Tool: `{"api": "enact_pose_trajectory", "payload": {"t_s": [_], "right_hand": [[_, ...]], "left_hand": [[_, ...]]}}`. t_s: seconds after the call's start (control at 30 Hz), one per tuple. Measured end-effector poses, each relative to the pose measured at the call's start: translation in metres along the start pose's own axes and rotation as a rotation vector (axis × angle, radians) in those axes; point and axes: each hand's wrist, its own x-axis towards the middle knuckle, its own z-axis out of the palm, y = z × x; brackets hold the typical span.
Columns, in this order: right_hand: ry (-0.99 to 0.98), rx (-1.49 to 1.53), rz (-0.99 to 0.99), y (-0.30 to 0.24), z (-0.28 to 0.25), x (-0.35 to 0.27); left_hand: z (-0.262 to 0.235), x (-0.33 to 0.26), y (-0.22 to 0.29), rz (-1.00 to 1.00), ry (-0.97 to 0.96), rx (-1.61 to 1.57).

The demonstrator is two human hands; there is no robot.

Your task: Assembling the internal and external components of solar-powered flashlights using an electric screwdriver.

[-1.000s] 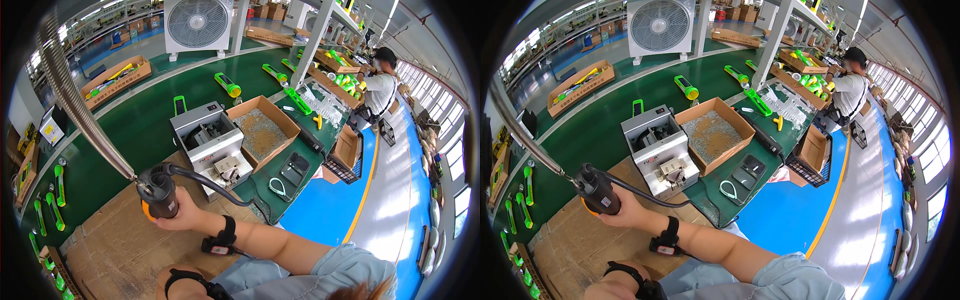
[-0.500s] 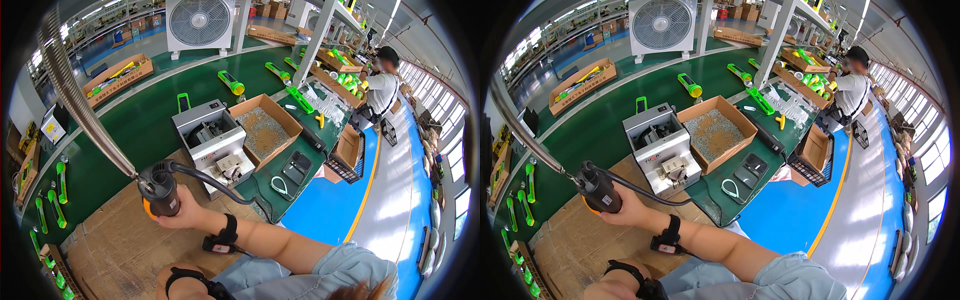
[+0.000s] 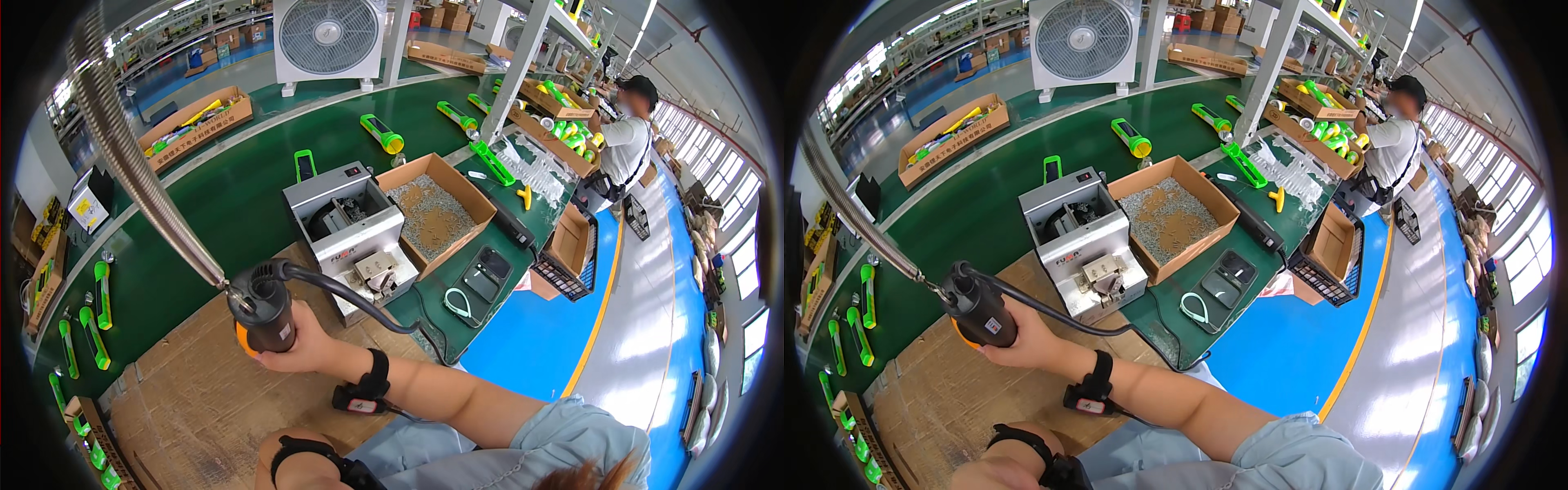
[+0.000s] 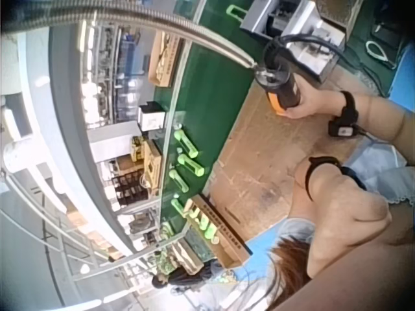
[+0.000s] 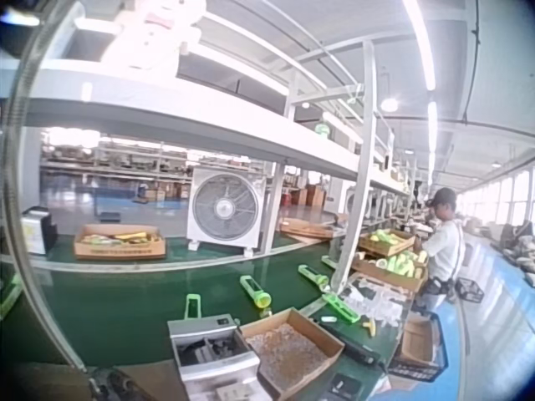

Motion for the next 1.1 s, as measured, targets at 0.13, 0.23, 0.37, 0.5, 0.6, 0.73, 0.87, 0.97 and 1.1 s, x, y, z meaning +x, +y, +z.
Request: {"api": "enact_pose_trajectory", "payload": {"t_s": [0.13, 0.23, 0.37, 0.5, 0.6, 0.73, 0.87, 0.97, 1.1], "right_hand": [[-0.001, 0.002, -0.009, 0.0, 0.002, -0.001], [-0.004, 0.036, 0.035, 0.0, 0.0, -0.002], [-0.004, 0.016, 0.03, 0.0, -0.003, -0.003], [-0.01, 0.07, 0.101, -0.004, 0.0, 0.0], [0.151, 0.096, -0.011, -0.007, 0.014, 0.005], [-0.016, 0.002, 0.085, 0.007, -0.008, -0.004], [0.03, 0.023, 0.074, 0.004, 0.003, -0.004], [0.098, 0.077, 0.073, -0.003, 0.001, -0.004], [0.168, -0.036, 0.003, -0.009, 0.011, 0.001]], "left_hand": [[-0.001, -0.004, -0.004, 0.097, -0.017, -0.043], [0.001, -0.002, 0.001, 0.021, -0.004, -0.008], [0.005, -0.007, -0.007, 0.142, 0.041, -0.017], [-0.008, -0.001, -0.005, 0.117, -0.053, -0.055], [-0.017, 0.009, -0.003, 0.091, -0.187, -0.078], [-0.035, 0.022, 0.005, 0.084, -0.373, -0.189], [-0.051, 0.003, 0.032, 0.098, -0.345, -0.216], [-0.066, 0.021, 0.036, -0.098, -0.234, 0.258], [-0.109, 0.031, 0.027, -0.7, 0.186, 0.857]]}}
